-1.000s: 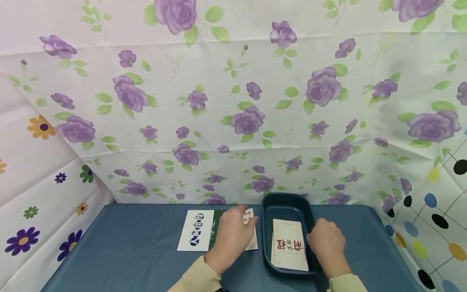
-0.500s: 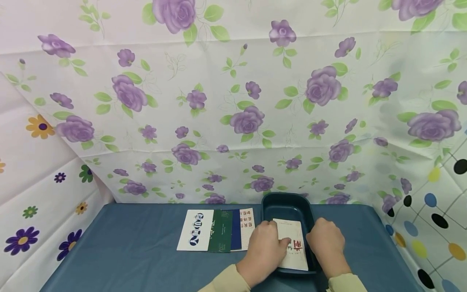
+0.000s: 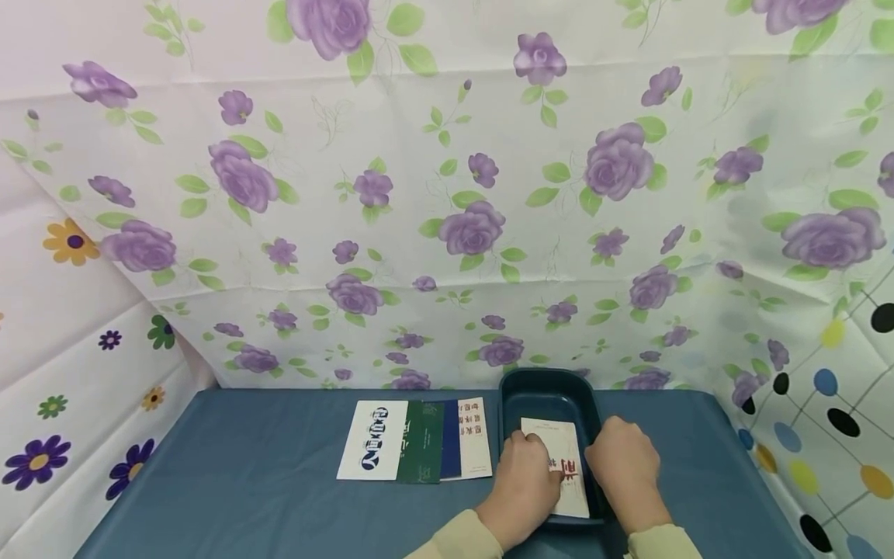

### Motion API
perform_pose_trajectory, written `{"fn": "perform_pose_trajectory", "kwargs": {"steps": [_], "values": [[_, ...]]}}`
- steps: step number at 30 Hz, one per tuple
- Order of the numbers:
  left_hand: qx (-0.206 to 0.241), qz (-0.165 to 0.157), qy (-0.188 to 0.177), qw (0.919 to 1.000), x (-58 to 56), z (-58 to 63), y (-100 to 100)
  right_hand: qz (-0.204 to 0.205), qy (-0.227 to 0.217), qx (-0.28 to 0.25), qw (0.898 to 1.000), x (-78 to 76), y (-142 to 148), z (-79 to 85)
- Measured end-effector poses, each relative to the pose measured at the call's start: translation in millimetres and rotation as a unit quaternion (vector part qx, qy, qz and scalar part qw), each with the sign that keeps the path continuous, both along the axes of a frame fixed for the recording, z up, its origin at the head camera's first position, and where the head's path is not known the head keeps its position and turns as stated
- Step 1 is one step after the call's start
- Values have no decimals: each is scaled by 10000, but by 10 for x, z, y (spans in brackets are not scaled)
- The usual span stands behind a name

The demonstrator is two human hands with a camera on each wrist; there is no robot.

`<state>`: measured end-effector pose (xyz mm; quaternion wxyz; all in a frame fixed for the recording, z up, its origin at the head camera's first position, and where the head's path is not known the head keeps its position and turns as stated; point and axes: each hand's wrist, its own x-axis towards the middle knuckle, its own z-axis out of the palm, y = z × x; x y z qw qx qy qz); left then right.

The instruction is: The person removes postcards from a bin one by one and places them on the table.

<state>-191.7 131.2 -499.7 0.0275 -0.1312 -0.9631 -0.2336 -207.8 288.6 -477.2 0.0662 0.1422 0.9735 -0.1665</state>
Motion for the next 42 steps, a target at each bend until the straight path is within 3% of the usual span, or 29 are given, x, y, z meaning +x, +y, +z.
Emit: {"fn": "perform_pose_trajectory", "kwargs": {"steps": [3, 7, 10, 14, 25, 36, 42], "values": [[-907, -40, 132, 9958, -8, -34, 55, 25, 99, 35, 9999, 9, 0, 0], [-1774, -47, -126, 9840, -22, -54, 127, 71, 154, 49, 9998, 24, 3, -9], [-2141, -51, -247, 9765, -29, -67, 167, 69, 190, 43, 9998, 30, 5, -7], [-2602, -159, 32, 9654, -45, -87, 187, 24, 262, 45, 9996, 29, -5, 2], [-2609, 126, 283, 9649, -18, -119, 234, 61, 7, 114, 9999, -7, 8, 16], [-2550, 106, 114, 9668, -14, -109, 232, 68, -45, 53, 10000, 4, 2, 3], [-2699, 71, 362, 9622, -19, -112, 224, 39, -78, 60, 9999, -21, 8, 8]]}}
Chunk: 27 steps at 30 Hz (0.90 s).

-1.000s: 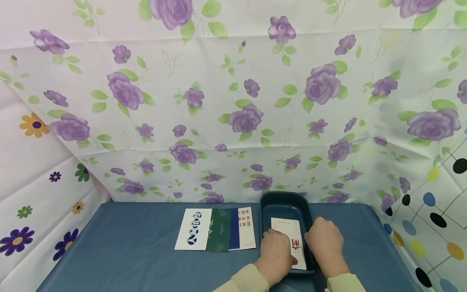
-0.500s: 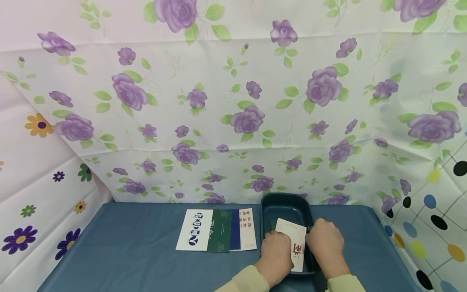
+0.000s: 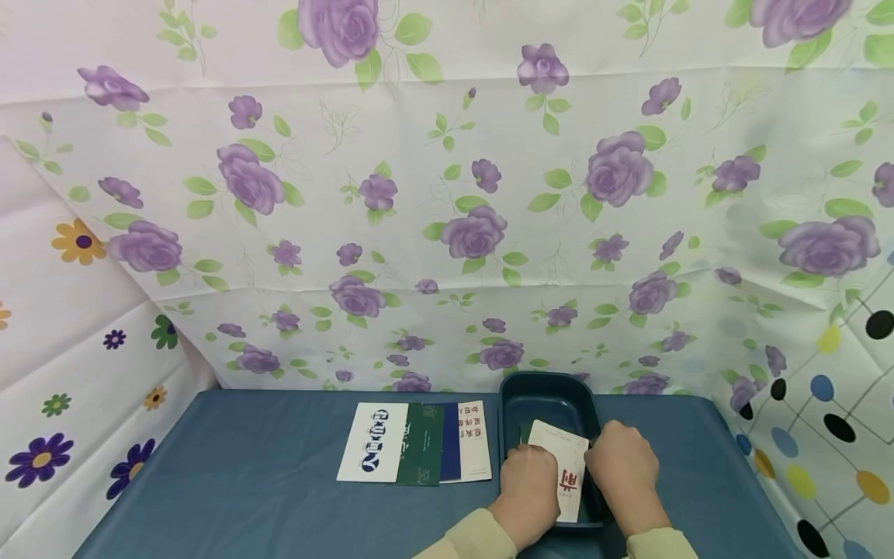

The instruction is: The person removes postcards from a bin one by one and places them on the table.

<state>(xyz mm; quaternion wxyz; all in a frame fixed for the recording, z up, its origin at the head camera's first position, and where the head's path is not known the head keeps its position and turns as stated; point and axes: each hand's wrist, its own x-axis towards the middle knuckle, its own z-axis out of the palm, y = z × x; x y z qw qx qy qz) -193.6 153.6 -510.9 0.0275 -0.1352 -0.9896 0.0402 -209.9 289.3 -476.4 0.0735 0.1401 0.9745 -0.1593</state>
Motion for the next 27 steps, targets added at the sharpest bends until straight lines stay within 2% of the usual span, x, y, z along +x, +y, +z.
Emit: {"fn": "perform_pose_trajectory", "kwargs": {"steps": [5, 10, 13, 16, 20, 23, 27], "values": [[27, 178, 238, 9996, 4, -9, -7, 12, 56, 35, 10000, 5, -8, -14], [506, 275, 438, 9974, -3, -20, -33, 3, 89, 23, 10000, 16, -9, -42], [981, 132, 451, 9941, -12, -17, -77, -11, 133, 17, 9999, 25, -11, -56], [1392, -140, 439, 9892, -23, -11, -140, -33, 133, 10, 9999, 26, -18, -58], [1730, -546, 478, 9822, -44, -8, -232, -39, 129, 35, 9999, 27, -30, -45], [2002, -702, 386, 9765, -57, 2, -288, -25, 164, 33, 9999, 41, -37, -37], [2561, -810, 125, 9632, -66, 46, -345, -14, 217, 24, 9998, 57, -43, -33]]}}
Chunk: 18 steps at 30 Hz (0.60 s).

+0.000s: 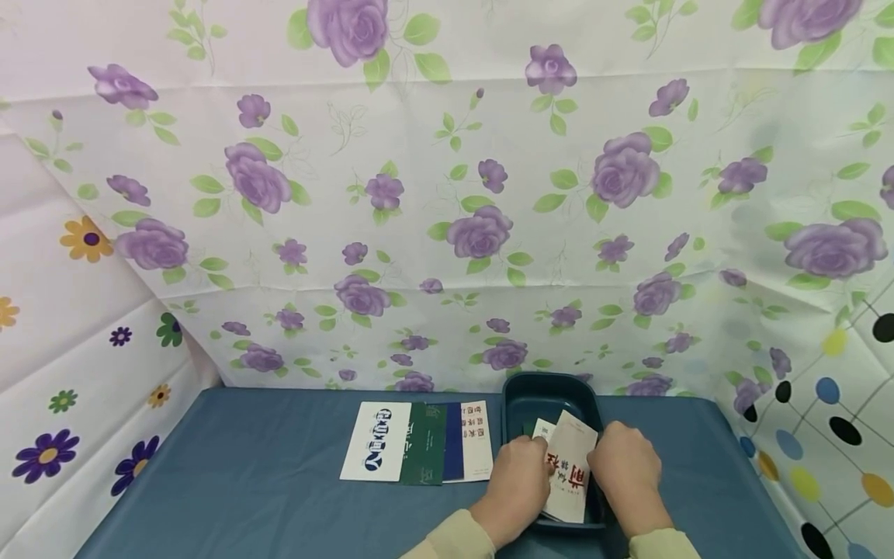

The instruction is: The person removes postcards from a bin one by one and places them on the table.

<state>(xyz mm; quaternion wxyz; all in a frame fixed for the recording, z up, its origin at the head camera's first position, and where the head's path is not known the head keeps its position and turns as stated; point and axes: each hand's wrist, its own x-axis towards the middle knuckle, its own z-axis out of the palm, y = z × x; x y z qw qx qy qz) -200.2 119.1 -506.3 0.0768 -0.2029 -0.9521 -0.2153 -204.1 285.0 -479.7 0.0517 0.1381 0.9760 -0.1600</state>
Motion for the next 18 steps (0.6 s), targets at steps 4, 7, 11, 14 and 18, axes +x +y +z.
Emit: {"fn": "perform_pose_trajectory", "kwargs": {"steps": [4, 7, 11, 14, 18], "values": [[767, -114, -292, 9966, 7, 61, -48, 15, -2, -6, 10000, -4, 2, 5], [1213, -140, -402, 9917, 15, 97, -93, 17, -46, -22, 10000, -15, 6, 4], [1547, -147, -258, 9875, 11, 132, -158, -5, -63, -6, 10000, -25, 10, 0], [1876, -141, -143, 9820, 3, 159, -214, -34, -74, 26, 10000, -30, 5, -5], [2476, -125, -142, 9687, -12, 211, -314, -71, -150, 68, 9998, -46, -4, -8]]}}
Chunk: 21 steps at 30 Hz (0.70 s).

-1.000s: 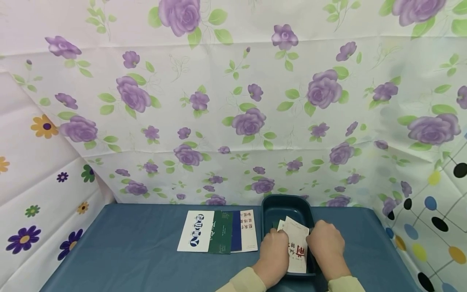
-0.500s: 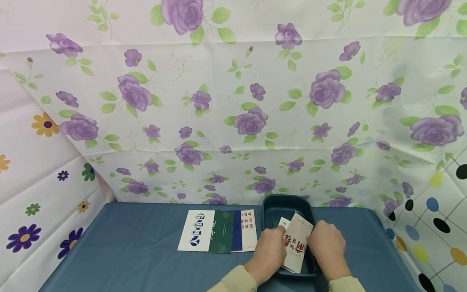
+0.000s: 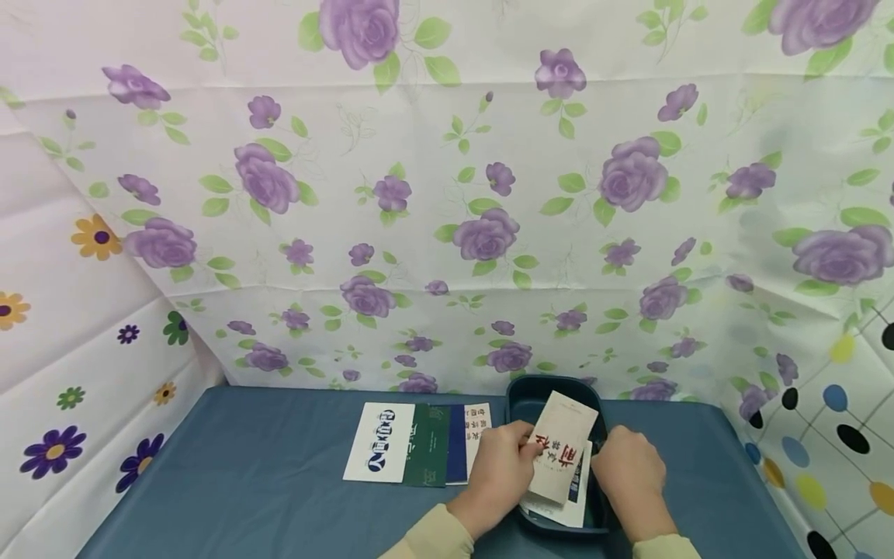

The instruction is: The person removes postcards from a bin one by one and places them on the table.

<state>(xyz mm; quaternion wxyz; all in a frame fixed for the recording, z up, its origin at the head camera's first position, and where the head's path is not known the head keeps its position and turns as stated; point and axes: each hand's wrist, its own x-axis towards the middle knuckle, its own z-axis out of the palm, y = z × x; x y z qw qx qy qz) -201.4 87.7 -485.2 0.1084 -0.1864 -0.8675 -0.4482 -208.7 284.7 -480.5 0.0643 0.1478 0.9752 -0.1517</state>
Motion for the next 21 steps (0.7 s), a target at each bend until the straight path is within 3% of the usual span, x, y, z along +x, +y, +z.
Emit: {"fn": "perform_pose_trajectory", "kwargs": {"steps": [4, 9, 15, 21], "values": [[536, 98, 34, 9985, -30, 66, -125, -31, -61, 77, 9999, -25, 3, 9], [802, 333, 207, 9960, -90, 141, -358, 14, -83, -93, 9999, -26, 42, 27], [1100, 612, 67, 9920, -138, 236, -737, 130, -150, -399, 9990, 2, 110, 46], [915, 1155, 314, 9886, -235, 287, -1201, 325, -278, -841, 9955, -6, 172, 49]]}}
